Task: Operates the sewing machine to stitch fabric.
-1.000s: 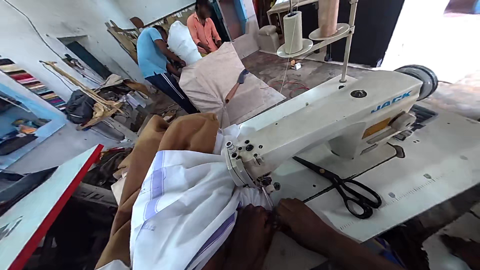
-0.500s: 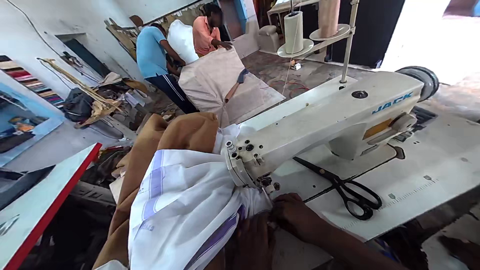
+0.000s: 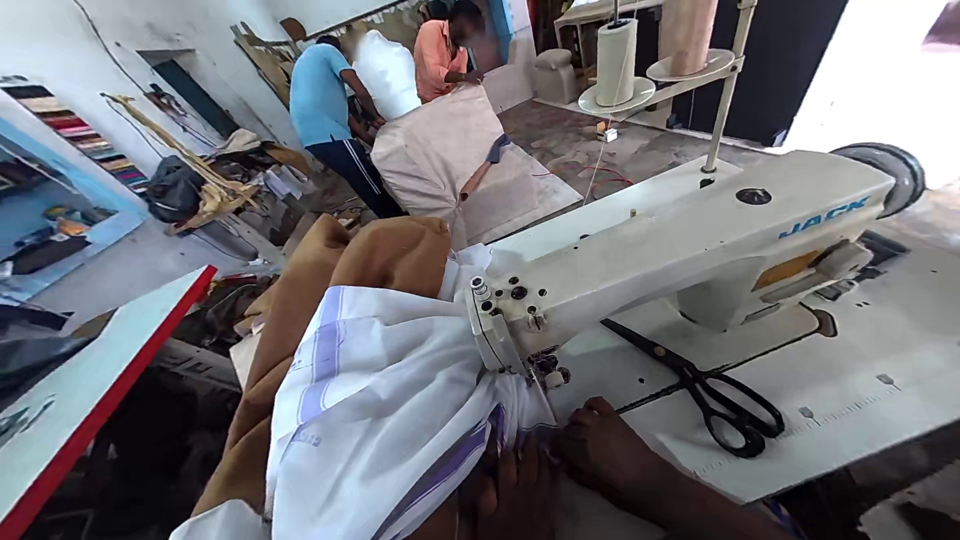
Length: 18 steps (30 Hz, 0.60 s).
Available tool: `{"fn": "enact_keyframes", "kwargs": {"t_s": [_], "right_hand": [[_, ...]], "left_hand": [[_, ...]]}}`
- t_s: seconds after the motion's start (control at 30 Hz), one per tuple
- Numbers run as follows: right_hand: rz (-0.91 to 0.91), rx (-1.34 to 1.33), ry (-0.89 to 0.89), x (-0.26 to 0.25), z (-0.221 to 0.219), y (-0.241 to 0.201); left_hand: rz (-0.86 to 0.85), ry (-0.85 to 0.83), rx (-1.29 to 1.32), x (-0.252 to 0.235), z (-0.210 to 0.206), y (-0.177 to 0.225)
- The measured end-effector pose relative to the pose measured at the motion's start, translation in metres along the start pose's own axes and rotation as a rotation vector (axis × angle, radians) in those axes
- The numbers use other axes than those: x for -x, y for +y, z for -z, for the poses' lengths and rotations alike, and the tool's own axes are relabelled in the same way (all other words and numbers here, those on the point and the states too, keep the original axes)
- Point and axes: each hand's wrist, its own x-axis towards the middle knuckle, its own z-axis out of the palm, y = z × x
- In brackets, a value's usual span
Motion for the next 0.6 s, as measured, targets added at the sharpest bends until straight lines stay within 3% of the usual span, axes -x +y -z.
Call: {"fn": "enact_keyframes", "kwargs": {"t_s": [0.2, 0.6], "right_hand": [[0.042, 0.096, 0.053, 0.000, -0.005, -0.001], [-0.103, 0.191, 0.050, -0.019, -0.016, 0.012]], "left_hand": [[-0.039, 0.019, 0.021, -0.006, -0.003, -0.006], [-0.004, 0.097, -0.029, -0.043, -0.028, -0.015]]}}
